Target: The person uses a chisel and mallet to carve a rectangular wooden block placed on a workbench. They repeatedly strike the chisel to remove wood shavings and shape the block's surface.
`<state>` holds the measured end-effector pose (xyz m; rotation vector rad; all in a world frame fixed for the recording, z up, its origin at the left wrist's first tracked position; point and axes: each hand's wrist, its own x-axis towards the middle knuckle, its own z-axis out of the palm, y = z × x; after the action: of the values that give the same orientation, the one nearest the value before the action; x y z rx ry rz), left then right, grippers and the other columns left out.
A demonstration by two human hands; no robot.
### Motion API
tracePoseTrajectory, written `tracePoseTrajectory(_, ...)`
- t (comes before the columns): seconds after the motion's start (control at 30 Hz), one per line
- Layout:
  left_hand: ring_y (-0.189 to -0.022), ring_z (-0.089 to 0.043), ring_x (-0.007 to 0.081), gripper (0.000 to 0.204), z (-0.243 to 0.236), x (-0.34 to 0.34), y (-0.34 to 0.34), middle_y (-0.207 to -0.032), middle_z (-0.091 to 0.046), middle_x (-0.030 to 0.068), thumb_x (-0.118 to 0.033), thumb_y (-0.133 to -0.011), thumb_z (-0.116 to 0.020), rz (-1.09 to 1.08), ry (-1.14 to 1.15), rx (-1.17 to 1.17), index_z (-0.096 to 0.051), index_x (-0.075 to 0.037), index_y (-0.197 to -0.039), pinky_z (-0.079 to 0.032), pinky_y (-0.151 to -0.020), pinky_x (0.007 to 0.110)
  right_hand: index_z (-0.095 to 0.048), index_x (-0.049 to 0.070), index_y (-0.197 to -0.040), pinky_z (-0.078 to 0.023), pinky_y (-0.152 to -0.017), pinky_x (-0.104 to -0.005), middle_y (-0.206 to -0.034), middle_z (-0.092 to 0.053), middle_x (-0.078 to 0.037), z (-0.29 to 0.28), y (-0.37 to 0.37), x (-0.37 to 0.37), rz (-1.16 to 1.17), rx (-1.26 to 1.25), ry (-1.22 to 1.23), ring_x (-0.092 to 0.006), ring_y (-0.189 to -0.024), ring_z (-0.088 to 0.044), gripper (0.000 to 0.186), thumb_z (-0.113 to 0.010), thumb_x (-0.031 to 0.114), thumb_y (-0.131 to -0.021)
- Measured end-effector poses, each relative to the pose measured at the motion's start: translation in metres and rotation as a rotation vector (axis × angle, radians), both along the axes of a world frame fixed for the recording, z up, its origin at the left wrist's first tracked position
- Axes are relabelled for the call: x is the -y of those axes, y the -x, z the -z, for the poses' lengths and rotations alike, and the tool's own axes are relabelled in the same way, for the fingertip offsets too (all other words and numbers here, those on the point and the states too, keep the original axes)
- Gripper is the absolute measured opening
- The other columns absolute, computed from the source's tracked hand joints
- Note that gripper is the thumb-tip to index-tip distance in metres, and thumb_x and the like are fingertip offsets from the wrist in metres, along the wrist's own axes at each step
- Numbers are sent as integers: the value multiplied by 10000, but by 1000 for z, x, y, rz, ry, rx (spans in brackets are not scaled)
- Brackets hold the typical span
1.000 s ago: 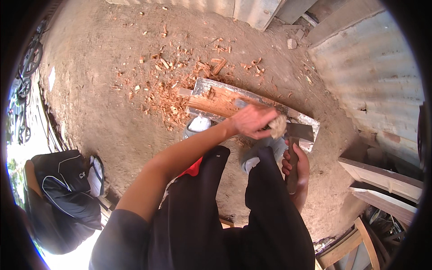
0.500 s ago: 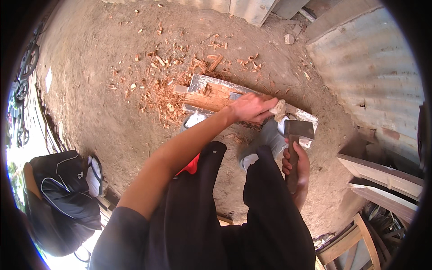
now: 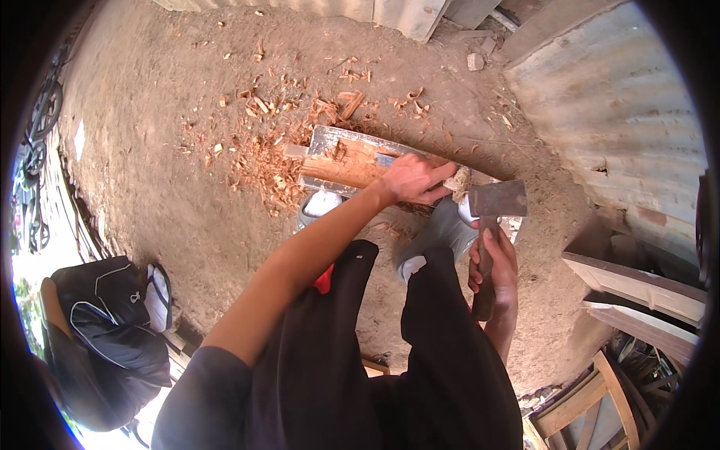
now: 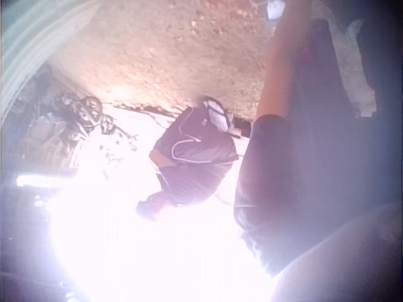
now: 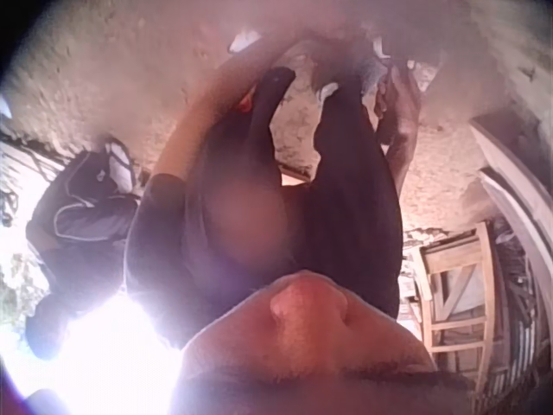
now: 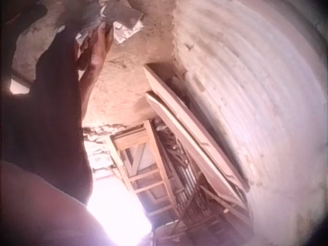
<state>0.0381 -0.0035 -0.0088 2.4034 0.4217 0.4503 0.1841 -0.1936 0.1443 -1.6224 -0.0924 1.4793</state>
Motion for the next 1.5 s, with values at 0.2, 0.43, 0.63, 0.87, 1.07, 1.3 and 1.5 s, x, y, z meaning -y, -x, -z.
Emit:
tracePoseTrajectory(0.2,-740,-704,391,331,2,-3,-7,-907,-703,153,-334,-927,-664,-57,38,44,-521,-90,-1098,-550,-613,506,-468,74,-1352,-386,-347,-300,-733,-474,-21,27,23,-18,283,196,-104,-124,-411,-415,363,-479,327,-1093)
tracePoseTrajectory(0.43,-731,-692,421,348,-2,-9,-5,-861,-715,186,-359,-964,-619,-152,74,41,-505,-75,-1129,-537,-631,527,-499,66,-1314,-396,-377,-311,-745,-493,-48,31,12,-28,197,40,-136,-140,-434,-453,349,-527,322,-1079)
tracePoseTrajectory(0.63,-720,-691,429,379,0,-14,-6,-775,-705,194,-378,-971,-613,-154,54,-28,-498,-75,-1168,-537,-638,530,-507,88,-1301,-399,-385,-322,-761,-490,-40,22,11,-24,36,20,-24,-138,-440,-443,322,-506,328,-1086)
tracePoseTrajectory(0.87,-705,-697,436,453,-5,-17,-8,-738,-707,207,-386,-982,-601,-104,78,-192,-490,-81,-1298,-551,-659,531,-510,53,-1308,-405,-387,-324,-763,-499,-46,26,21,-29,119,79,-22,-154,-457,-464,364,-516,337,-1080)
tracePoseTrajectory(1.07,-725,-700,436,473,1,-19,-10,-759,-711,211,-367,-986,-602,-95,67,-179,-482,-77,-1340,-558,-704,538,-515,77,-1306,-361,-354,-301,-754,-497,-36,24,34,-45,398,195,-126,-130,-422,-420,353,-512,351,-1084)
tracePoseTrajectory(1.3,-776,-709,437,473,-6,-22,-6,-814,-720,224,-340,-980,-615,-91,71,-199,-481,-63,-1339,-567,-726,529,-522,101,-1296,-371,-365,-302,-737,-488,-32,12,8,-30,156,11,-128,-125,-448,-444,284,-502,295,-1089)
tracePoseTrajectory(1.5,-766,-709,441,443,-3,-24,-6,-800,-717,217,-319,-973,-624,-83,75,-195,-486,-46,-1292,-577,-724,530,-511,60,-1295,-372,-375,-311,-756,-494,-35,15,8,-37,18,46,-1,-137,-449,-443,355,-507,343,-1082)
